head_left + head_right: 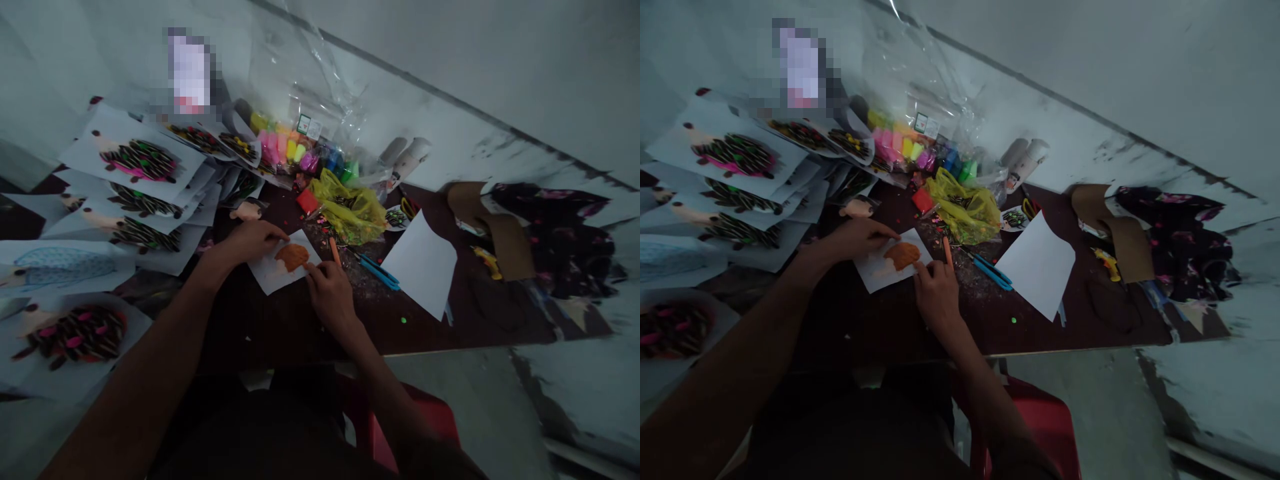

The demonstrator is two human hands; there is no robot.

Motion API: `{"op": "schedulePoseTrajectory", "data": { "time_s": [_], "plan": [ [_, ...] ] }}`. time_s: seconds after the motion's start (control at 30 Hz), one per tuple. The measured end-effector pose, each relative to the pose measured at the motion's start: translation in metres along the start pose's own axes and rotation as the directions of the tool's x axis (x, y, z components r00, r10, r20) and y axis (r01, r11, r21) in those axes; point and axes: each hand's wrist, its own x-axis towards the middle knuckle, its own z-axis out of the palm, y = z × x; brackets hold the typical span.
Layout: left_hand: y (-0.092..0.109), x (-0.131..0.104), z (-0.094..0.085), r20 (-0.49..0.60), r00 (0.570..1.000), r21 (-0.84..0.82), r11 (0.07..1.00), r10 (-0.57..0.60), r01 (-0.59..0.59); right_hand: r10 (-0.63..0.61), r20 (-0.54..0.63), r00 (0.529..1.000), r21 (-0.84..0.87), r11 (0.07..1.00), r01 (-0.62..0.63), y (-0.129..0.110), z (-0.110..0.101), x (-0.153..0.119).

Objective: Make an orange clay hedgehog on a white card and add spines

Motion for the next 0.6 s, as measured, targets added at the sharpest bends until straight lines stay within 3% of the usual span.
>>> {"op": "schedulePoseTrajectory", "data": {
  "time_s": [0.17, 0.33, 0.47, 0.6],
  "plan": [
    [-0.003, 0.001, 0.002, -0.001, 1.000, -0.032, 0.999, 0.008, -0.008, -0.008, 0.030, 1.000, -0.014, 1.000, 0.008, -0.002, -0.003, -0.001],
    [-0.005, 0.000, 0.000, -0.015, 0.999, -0.077, 0.997, 0.029, -0.030, 0.042, -0.003, 0.999, 0.113, 0.993, -0.042, 0.002, -0.009, -0.003],
    [-0.003, -0.004, -0.008, -0.024, 0.999, -0.297, 0.954, 0.041, -0.046, 0.087, -0.099, 0.991, 0.248, 0.967, -0.060, 0.003, -0.015, 0.002],
    [0.009, -0.010, -0.016, 0.082, 0.987, -0.516, 0.853, 0.139, -0.078, 0.079, -0.214, 0.974, 0.398, 0.917, 0.013, -0.005, -0.022, 0.018]
  ]
}}
